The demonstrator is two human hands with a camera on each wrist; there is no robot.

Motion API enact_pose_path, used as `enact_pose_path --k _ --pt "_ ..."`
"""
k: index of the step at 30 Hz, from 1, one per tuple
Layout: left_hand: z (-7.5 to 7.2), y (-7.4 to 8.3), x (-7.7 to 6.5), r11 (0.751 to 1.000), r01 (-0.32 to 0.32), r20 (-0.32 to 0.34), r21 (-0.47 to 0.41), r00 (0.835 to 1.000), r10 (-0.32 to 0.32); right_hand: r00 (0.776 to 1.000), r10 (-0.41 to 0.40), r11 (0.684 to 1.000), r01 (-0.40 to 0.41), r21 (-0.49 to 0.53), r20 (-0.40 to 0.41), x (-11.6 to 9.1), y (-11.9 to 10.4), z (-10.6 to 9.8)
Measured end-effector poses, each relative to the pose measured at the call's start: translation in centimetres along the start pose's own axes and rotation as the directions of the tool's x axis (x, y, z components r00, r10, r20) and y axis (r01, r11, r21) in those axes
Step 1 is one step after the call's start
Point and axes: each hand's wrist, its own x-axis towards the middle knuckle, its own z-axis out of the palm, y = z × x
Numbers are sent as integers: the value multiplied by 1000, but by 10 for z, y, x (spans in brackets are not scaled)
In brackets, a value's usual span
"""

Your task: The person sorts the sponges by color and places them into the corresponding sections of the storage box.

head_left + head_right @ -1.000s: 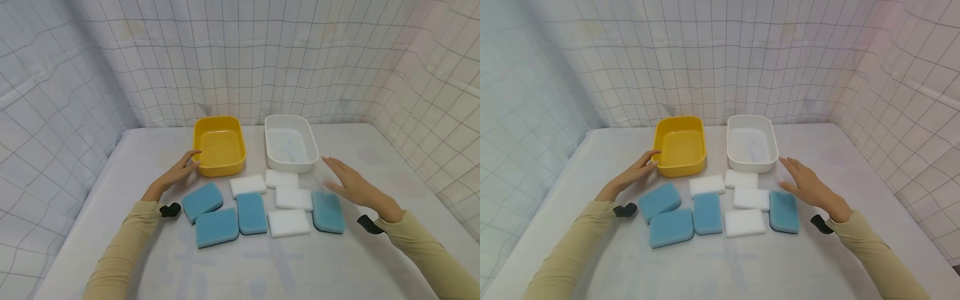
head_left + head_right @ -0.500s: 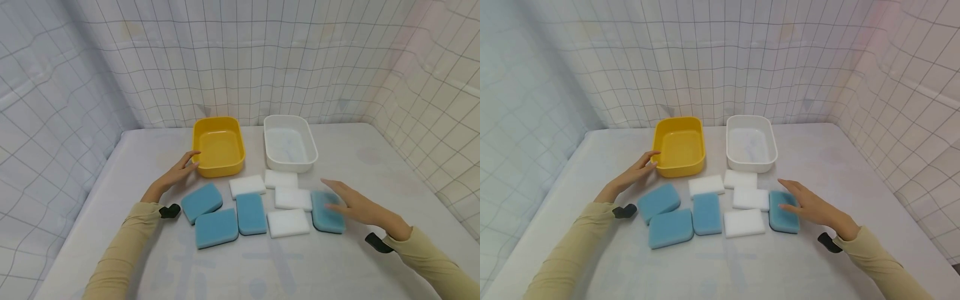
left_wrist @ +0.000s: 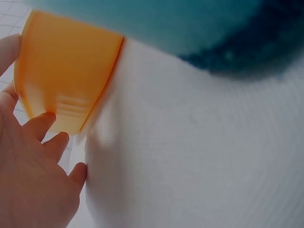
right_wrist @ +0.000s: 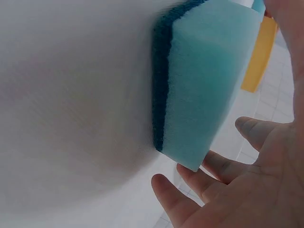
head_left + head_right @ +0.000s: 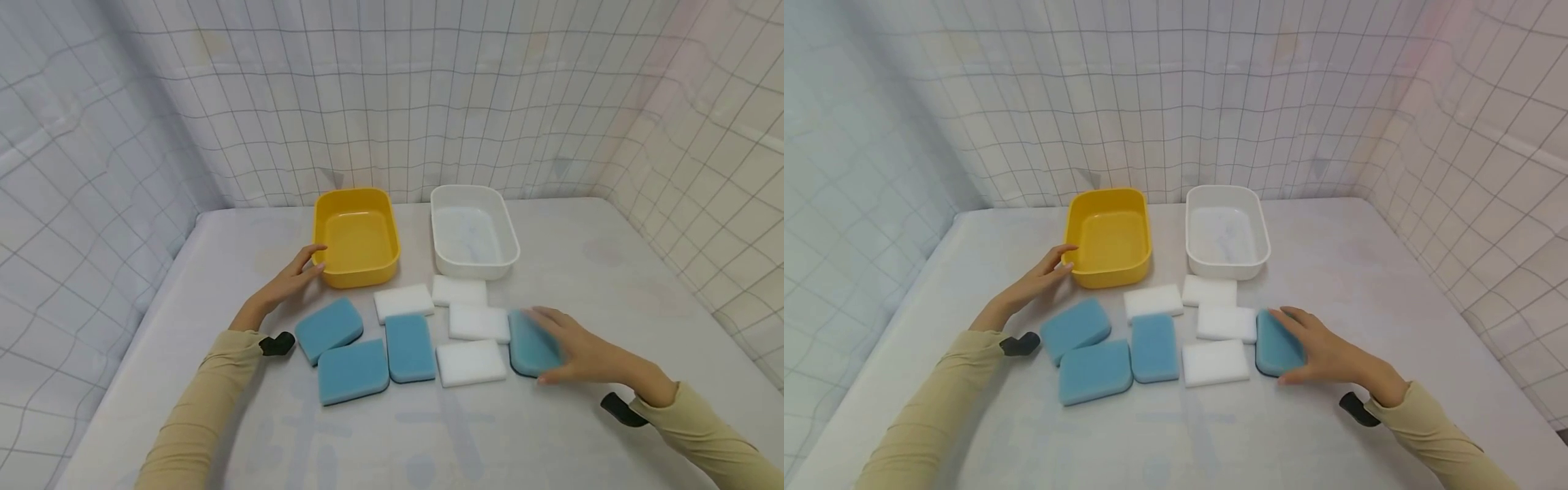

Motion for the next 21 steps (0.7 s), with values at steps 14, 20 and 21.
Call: enact_pose_path --k 14,20,21 --pt "0 0 1 1000 -1 5 -19 1000 1 998 -37 995 34 -91 -41 1 0 2" --pt "1 -2 1 999 17 4 -32 1000 -17 999 -22 995 17 -100 -43 1 -2 0" --pt "1 -2 1 999 22 4 -33 1000 -22 999 -17 995 12 -103 -41 1 -2 0"
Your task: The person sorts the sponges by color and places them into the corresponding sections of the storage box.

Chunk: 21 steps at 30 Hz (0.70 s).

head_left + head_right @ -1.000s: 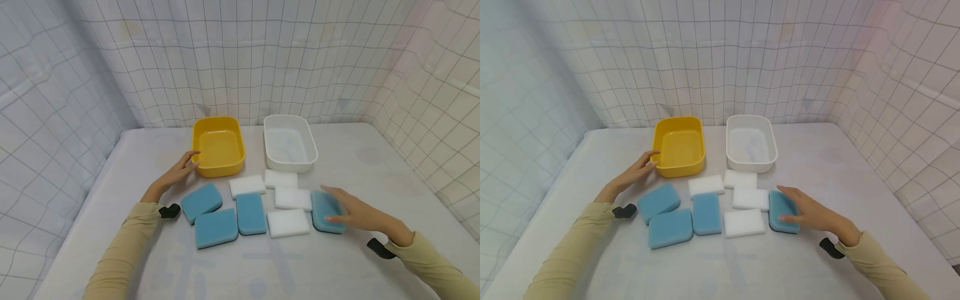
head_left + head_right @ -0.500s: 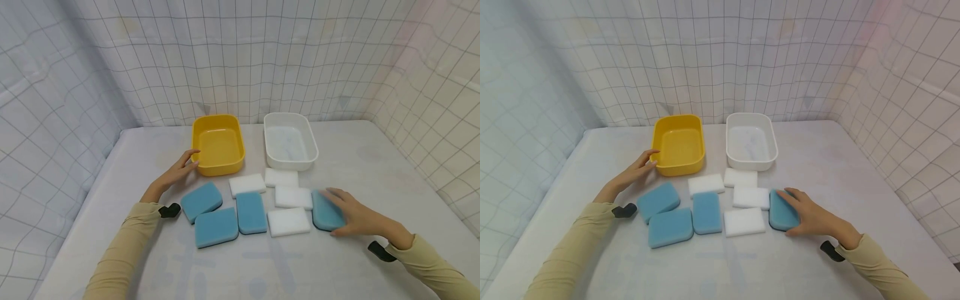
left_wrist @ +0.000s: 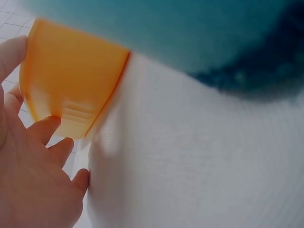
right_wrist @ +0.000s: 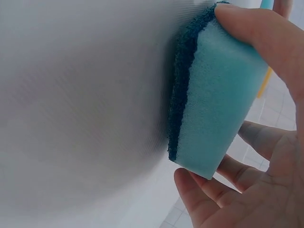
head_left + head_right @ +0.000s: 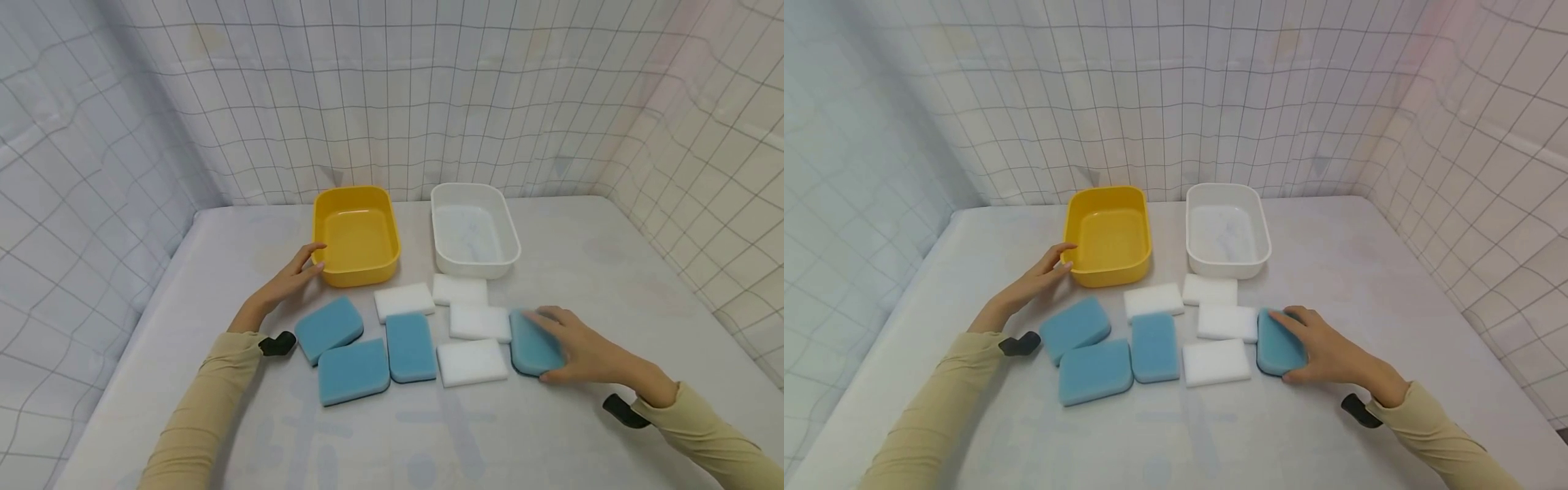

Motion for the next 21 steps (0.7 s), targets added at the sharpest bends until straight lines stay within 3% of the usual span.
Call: enact_pose_path --k 6,15,21 --pt "1 -3 0 1000 1 -4 -13 1000 -1 1000 -11 999 10 -31 -23 0 -2 -9" --pt "2 -7 -1 994 -96 -6 -57 995 96 997 -47 996 42 -75 -66 -1 -3 -15" --pt "3 -3 0 999 -18 -7 -34 1000 17 992 -87 991 77 -108 -88 0 -3 -20"
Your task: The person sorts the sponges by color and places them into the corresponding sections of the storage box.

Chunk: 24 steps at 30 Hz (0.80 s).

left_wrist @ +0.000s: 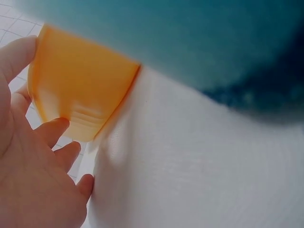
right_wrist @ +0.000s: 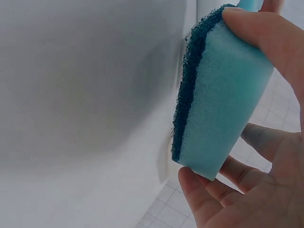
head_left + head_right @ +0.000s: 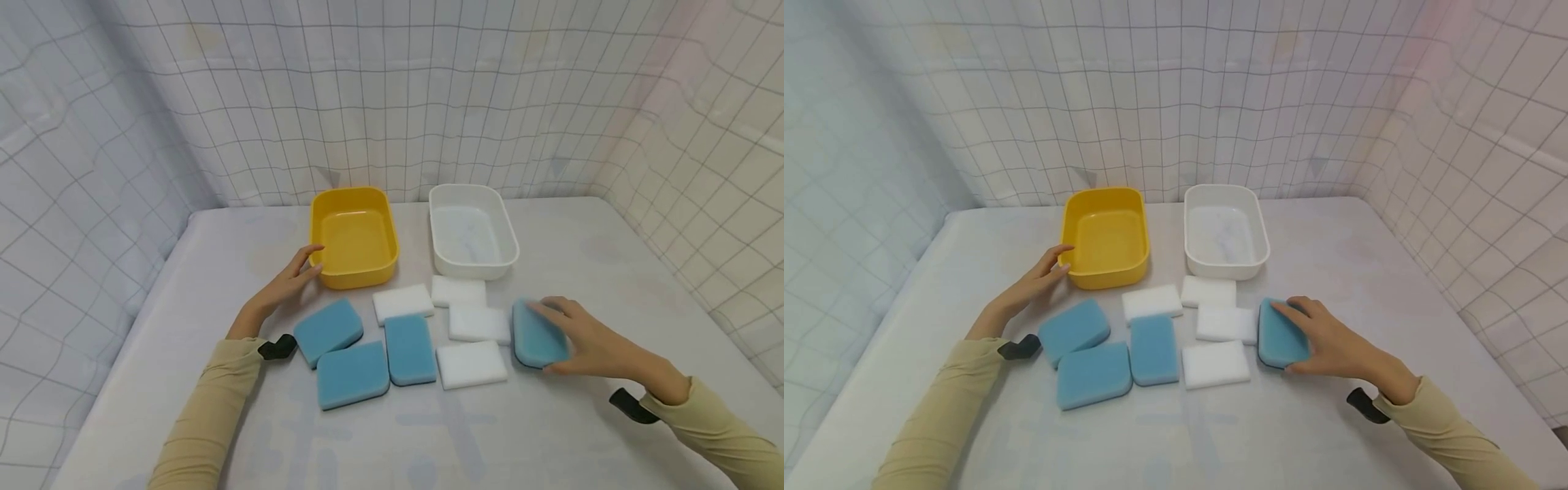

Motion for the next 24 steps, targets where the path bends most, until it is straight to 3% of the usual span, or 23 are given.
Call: enact_pose_path --k 6,17,24 --pt "1 3 -3 999 42 -2 -23 999 -42 998 -58 998 57 -34 -38 8 -2 -9" --pt "5 -5 -3 999 7 -3 -37 1000 -7 988 -135 990 133 -38 -71 34 -14 -21" --pt "3 -2 -4 999 -1 -17 -39 1000 0 990 -138 990 138 -15 -27 66 -21 -29"
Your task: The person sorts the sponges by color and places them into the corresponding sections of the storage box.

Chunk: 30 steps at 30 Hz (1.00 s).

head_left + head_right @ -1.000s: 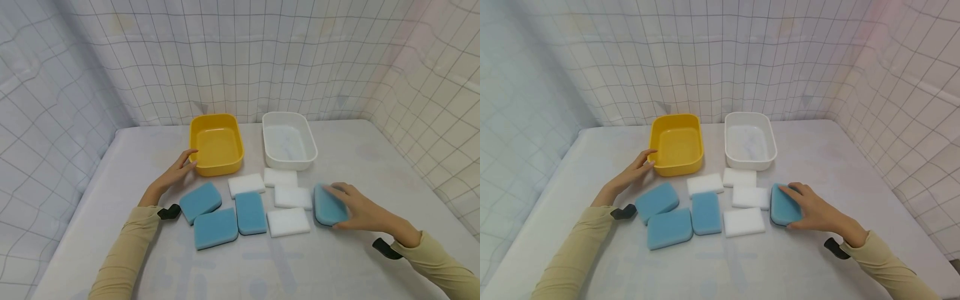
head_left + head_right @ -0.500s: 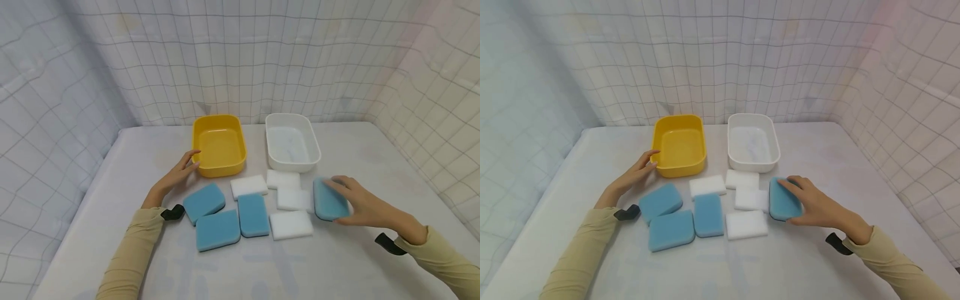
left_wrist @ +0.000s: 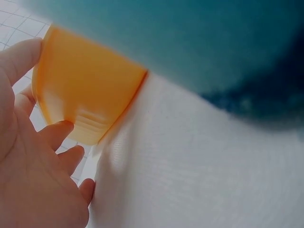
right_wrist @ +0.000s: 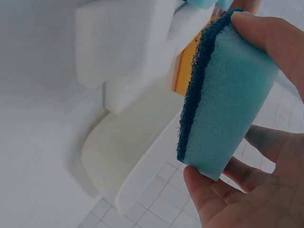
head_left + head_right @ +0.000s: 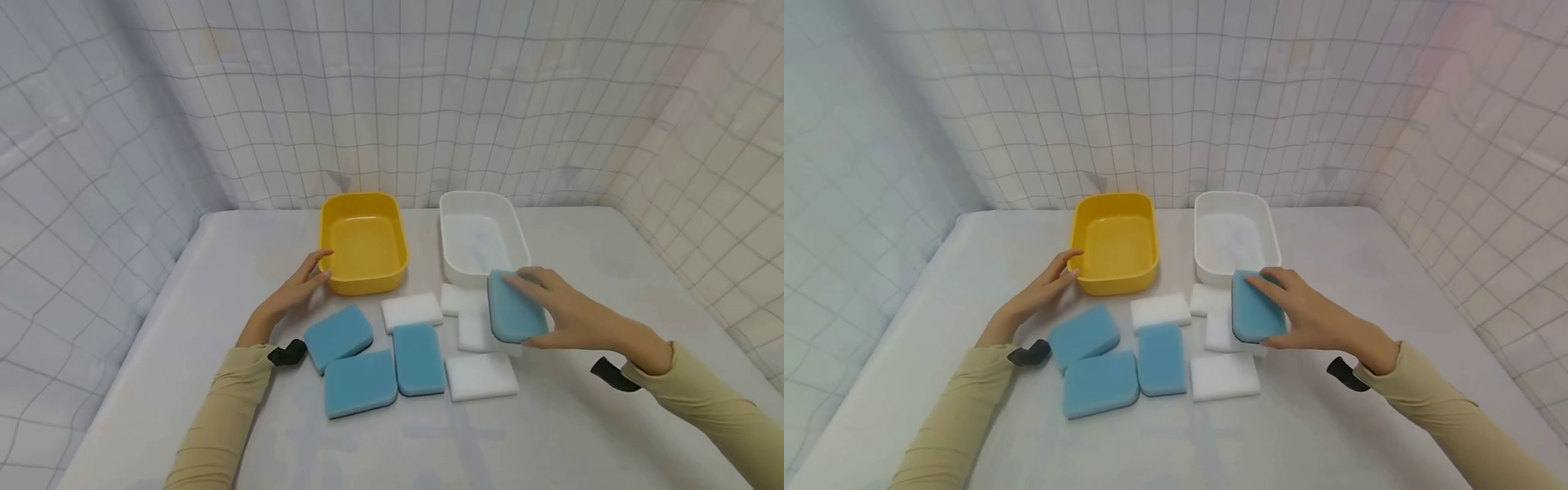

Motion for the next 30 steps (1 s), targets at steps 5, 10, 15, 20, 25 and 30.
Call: enact_pose_path --k 5,10,15,20,25,30 --pt "-1 3 -1 1000 5 8 0 1000 -5 1000 -13 1000 13 29 15 27 -1 -3" --pt "-1 4 -1 1000 3 11 0 1000 -3 999 -23 998 21 50 24 51 -2 -3" --pt "0 -1 -2 1000 2 10 0 1000 -2 998 -29 996 25 85 52 72 -2 2" --pt "3 -6 -2 1000 27 9 0 1000 -27 996 -86 991 83 103 31 92 0 10" --pt "2 -5 -2 1000 25 -1 -7 1000 -25 996 -86 988 83 127 21 116 -2 12" --pt "-1 1 -2 1000 23 0 6 1000 -23 996 -66 982 54 180 60 140 -6 15"
